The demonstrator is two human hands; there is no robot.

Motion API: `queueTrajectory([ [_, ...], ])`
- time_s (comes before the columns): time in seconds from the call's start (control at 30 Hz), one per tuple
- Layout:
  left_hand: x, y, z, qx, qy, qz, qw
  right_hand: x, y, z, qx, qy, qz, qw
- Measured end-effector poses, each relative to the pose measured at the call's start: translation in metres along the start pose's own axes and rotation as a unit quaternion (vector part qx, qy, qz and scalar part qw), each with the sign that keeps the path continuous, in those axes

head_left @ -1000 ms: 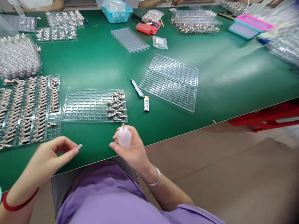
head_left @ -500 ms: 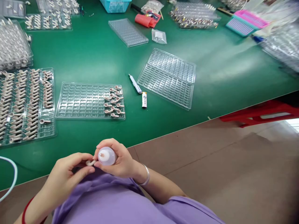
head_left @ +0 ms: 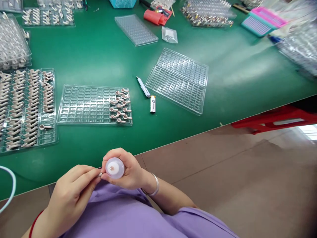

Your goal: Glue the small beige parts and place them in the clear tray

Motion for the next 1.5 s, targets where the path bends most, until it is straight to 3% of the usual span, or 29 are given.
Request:
queueTrajectory([
  [0.3,0.001,0.001,-0.001,-0.013,-0.008,-0.018,1.000,0.003,0.003,0.001,0.007,0.025,0.022,0.999],
  [0.5,0.000,0.002,-0.002,-0.013,-0.009,-0.024,1.000,0.000,0.001,0.000,0.028,-0.006,0.036,0.999],
  [0.73,0.002,0.000,0.001,-0.003,-0.009,-0.027,1.000,0.003,0.004,0.000,0.024,0.018,0.049,0.998],
  [0.93,0.004,0.000,0.002,0.004,-0.009,-0.028,1.000,0.001,0.003,0.000,0.030,-0.003,0.052,0.998],
  [1.1,-0.005,-0.002,0.000,0.010,-0.018,-0.010,1.000,0.009,0.000,0.001,0.014,0.056,0.038,0.998],
  [1.23,-0.028,-0.009,-0.007,0.047,-0.056,0.107,0.992,0.010,-0.007,0.004,-0.006,0.112,-0.028,0.993],
  [1.37,-0.044,-0.008,-0.013,0.077,-0.067,0.196,0.975,-0.003,-0.016,0.002,0.023,0.045,-0.141,0.989],
  [1.5,-0.048,-0.004,-0.013,0.104,-0.071,0.207,0.970,-0.014,-0.019,-0.004,0.036,-0.048,-0.248,0.967],
])
Point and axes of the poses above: each hand's wrist, its own z-axis towards the middle knuckle, its own y-axis out of the palm, x = y × z, the point moved 7 cm from there along z, towards the middle knuckle, and after that the axes turned 2 degrees about -x, right-handed, at the moved point
